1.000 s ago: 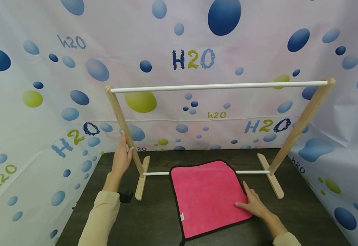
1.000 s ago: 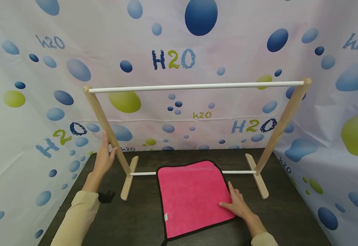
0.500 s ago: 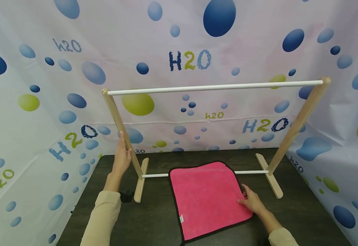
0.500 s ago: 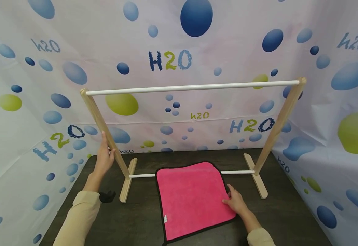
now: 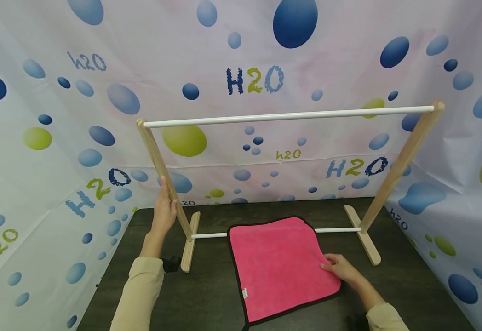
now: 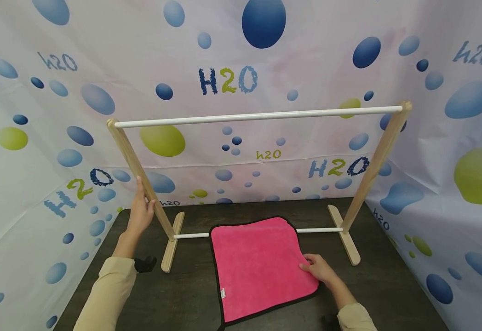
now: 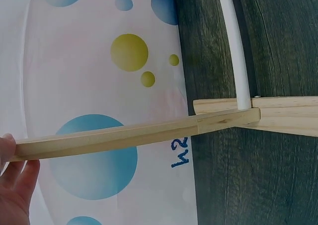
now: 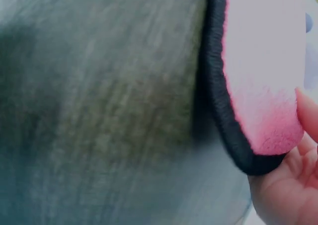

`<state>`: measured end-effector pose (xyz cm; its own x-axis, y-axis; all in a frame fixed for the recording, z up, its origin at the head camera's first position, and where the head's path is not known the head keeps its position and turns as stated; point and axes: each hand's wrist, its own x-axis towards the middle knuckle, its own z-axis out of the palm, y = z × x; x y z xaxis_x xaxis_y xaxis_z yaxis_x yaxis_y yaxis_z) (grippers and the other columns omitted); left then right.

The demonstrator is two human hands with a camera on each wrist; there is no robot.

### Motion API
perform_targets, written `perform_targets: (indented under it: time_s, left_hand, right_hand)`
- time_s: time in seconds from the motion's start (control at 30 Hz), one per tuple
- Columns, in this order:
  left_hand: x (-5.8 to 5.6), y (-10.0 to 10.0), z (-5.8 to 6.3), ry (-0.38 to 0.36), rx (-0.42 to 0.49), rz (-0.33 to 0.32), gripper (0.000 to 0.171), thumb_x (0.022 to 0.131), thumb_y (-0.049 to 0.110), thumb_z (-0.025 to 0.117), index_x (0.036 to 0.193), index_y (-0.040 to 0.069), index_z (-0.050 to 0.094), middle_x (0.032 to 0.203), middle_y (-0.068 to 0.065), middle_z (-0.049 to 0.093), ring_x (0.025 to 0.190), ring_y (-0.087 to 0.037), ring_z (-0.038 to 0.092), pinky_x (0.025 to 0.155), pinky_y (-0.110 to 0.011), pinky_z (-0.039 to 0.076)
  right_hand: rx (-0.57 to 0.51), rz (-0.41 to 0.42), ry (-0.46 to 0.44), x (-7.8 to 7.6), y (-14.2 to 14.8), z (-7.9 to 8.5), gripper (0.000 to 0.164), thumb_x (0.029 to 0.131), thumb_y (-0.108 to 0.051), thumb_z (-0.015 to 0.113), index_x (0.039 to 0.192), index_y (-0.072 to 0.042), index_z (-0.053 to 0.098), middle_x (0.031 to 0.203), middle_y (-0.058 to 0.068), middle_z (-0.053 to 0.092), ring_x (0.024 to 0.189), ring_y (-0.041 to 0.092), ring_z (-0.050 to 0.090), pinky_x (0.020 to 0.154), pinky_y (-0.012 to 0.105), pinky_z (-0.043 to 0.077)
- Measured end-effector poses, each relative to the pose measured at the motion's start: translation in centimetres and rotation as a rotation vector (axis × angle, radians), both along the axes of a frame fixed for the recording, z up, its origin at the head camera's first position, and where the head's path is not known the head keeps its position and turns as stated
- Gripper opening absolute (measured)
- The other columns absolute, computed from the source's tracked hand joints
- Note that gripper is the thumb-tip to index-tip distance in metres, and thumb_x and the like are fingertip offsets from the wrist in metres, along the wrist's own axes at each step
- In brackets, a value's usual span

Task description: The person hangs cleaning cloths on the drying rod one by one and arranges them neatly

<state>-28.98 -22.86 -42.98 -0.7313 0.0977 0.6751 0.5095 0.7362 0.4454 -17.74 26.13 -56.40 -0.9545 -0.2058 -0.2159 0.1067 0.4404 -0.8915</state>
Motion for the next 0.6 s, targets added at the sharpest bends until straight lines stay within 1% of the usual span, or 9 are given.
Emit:
perform_targets:
  time_s: [0.1, 0.2, 0.33, 0.47, 0.6]
  left_hand:
    - [0.0, 0.0, 0.0, -0.013, 0.005, 0.005, 0.093, 0.083, -0.016, 0.051, 0.148, 0.020, -0.006, 0.133, -0.038, 0.030, 0.116, -0.052, 0.037, 0.088, -0.060, 0.037]
    - [0.0, 0.0, 0.0, -0.017, 0.005, 0.012, 0.095, 0.083, -0.016, 0.050, 0.147, 0.023, -0.008, 0.131, -0.038, 0.031, 0.115, -0.052, 0.038, 0.086, -0.060, 0.038]
    - [0.0, 0.0, 0.0, 0.006, -0.002, 0.007, 0.097, 0.083, -0.017, 0.051, 0.147, 0.025, -0.009, 0.127, -0.039, 0.034, 0.112, -0.052, 0.040, 0.086, -0.060, 0.038]
    - [0.1, 0.2, 0.2, 0.020, -0.004, 0.005, 0.098, 0.082, -0.017, 0.051, 0.147, 0.025, -0.008, 0.126, -0.039, 0.035, 0.112, -0.053, 0.040, 0.087, -0.060, 0.037]
    - [0.2, 0.2, 0.3, 0.009, -0.003, 0.009, 0.098, 0.082, -0.017, 0.051, 0.147, 0.026, -0.009, 0.127, -0.039, 0.034, 0.112, -0.053, 0.039, 0.086, -0.060, 0.038]
  right_hand:
    - [-0.077, 0.067, -0.003, -0.2, 0.1, 0.5, 0.041, 0.092, -0.010, 0.051, 0.116, 0.022, 0.044, 0.092, 0.016, 0.063, 0.074, 0.012, 0.056, 0.064, 0.027, 0.047]
    - [-0.129, 0.125, 0.007, -0.5, -0.2, 1.2, 0.044, 0.094, -0.012, 0.049, 0.121, 0.022, 0.040, 0.103, 0.021, 0.060, 0.081, 0.009, 0.055, 0.069, 0.025, 0.047]
    - [-0.177, 0.170, 0.005, -0.9, -0.8, 2.3, 0.051, 0.095, -0.015, 0.048, 0.128, 0.020, 0.033, 0.111, 0.024, 0.058, 0.083, 0.008, 0.058, 0.071, 0.025, 0.048]
    - [-0.225, 0.200, 0.014, -1.2, -1.6, 3.6, 0.053, 0.095, -0.015, 0.047, 0.132, 0.018, 0.028, 0.111, 0.023, 0.058, 0.082, 0.009, 0.060, 0.070, 0.027, 0.050]
    - [-0.260, 0.231, 0.040, -1.3, -2.7, 5.1, 0.054, 0.096, -0.016, 0.046, 0.135, 0.015, 0.027, 0.109, 0.020, 0.060, 0.079, 0.010, 0.062, 0.068, 0.028, 0.051]
